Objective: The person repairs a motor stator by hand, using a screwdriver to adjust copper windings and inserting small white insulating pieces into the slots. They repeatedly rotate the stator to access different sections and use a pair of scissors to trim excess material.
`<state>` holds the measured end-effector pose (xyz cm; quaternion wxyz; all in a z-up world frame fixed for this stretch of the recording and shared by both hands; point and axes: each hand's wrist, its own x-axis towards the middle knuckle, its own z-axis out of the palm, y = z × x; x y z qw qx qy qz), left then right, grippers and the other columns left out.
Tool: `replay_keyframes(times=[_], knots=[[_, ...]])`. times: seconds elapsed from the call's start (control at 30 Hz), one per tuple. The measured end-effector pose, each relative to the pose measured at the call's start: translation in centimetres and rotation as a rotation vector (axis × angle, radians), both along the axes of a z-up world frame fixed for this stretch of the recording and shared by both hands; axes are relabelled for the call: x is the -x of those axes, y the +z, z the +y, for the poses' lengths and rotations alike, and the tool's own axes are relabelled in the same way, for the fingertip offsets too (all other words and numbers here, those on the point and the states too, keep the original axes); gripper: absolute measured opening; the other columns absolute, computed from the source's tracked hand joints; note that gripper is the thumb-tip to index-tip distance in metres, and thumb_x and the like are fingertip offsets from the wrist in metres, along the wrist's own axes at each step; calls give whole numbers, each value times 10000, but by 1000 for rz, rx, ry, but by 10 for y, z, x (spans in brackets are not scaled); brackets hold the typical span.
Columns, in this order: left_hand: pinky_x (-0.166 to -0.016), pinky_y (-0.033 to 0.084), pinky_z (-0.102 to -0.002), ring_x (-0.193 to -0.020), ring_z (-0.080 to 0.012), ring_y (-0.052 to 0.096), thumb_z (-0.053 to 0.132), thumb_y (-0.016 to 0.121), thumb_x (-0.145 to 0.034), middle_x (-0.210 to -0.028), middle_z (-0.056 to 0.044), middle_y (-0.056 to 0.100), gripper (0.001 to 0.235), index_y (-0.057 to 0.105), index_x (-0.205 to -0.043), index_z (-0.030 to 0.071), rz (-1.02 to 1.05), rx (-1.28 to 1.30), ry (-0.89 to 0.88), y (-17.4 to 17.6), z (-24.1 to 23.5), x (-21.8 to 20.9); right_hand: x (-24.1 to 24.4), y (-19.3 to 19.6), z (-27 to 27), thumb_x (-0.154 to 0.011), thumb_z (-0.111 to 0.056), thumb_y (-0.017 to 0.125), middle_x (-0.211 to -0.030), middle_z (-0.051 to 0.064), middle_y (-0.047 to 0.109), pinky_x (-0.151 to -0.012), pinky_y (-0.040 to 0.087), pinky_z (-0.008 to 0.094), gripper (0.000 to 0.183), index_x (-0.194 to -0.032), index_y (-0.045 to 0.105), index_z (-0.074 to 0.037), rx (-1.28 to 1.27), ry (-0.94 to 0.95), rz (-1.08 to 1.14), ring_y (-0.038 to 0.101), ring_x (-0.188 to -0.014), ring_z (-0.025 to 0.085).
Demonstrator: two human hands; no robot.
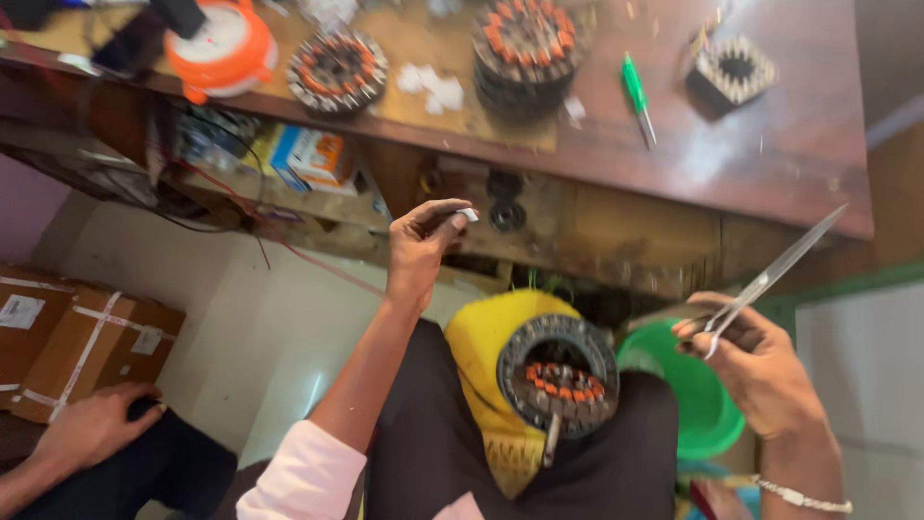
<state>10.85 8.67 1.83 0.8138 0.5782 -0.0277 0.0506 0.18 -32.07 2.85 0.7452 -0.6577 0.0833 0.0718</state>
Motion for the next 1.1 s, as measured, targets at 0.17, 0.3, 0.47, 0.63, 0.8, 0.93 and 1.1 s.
replay_keyframes(times=[0.17, 0.3, 0.47, 0.63, 0.8, 0.93, 1.1], knots=[[-557, 538, -241, -677, -101, 718, 112, 716, -951, -922, -48, 787, 133, 742, -1036, 11, 144, -148, -243, 22, -44, 52, 76, -13, 39, -788, -92, 822, -934, 86, 732, -826, 539, 273, 356, -1095, 717, 53, 257, 52, 217, 688, -877, 139], [-561, 526, -224, -673, -87, 701, 138, 738, -952, -880, -39, 781, 165, 763, -1054, 11, 154, -147, -414, 52, -97, 75, 90, 6, 67, -758, -77, 838, -846, -5, 632, -712, 501, 253, 485, -1213, 692, 6, -191, 226, 276, 593, -775, 88], [-554, 543, -194, -733, -68, 750, 168, 741, -931, -829, -15, 776, 177, 769, -1017, 16, 113, -353, -345, 73, -142, 91, 99, 18, 70, -754, -93, 821, -777, -28, 594, -621, 445, 224, 558, -1291, 692, -16, -162, 304, 279, 534, -708, 57], [-565, 561, -188, -723, -54, 731, 159, 741, -938, -806, -22, 781, 165, 774, -987, 5, 118, -419, -280, 77, -147, 94, 104, 17, 72, -732, -128, 851, -752, -39, 567, -584, 397, 223, 605, -1303, 696, -1, -207, 318, 294, 505, -682, 52], [-583, 594, -189, -745, -41, 742, 152, 731, -933, -815, -18, 787, 154, 772, -969, 8, 108, -455, -274, 74, -138, 97, 105, 15, 79, -706, -204, 877, -752, -51, 568, -602, 415, 213, 596, -1248, 739, 2, -162, 294, 278, 506, -688, 44], [-563, 582, -198, -724, -48, 737, 155, 736, -927, -799, -24, 788, 160, 779, -957, 4, 124, -480, -291, 68, -132, 93, 105, 8, 80, -706, -246, 883, -727, -46, 586, -584, 412, 216, 545, -1180, 766, -2, -38, 284, 259, 512, -669, 46], [-547, 568, -206, -729, -69, 752, 158, 734, -922, -796, -34, 785, 167, 767, -951, -4, 209, -403, -345, 65, -129, 85, 103, 1, 81, -741, -196, 874, -753, -37, 623, -629, 448, 206, 424, -1078, 780, 43, -7, 264, 198, 536, -698, 44]])
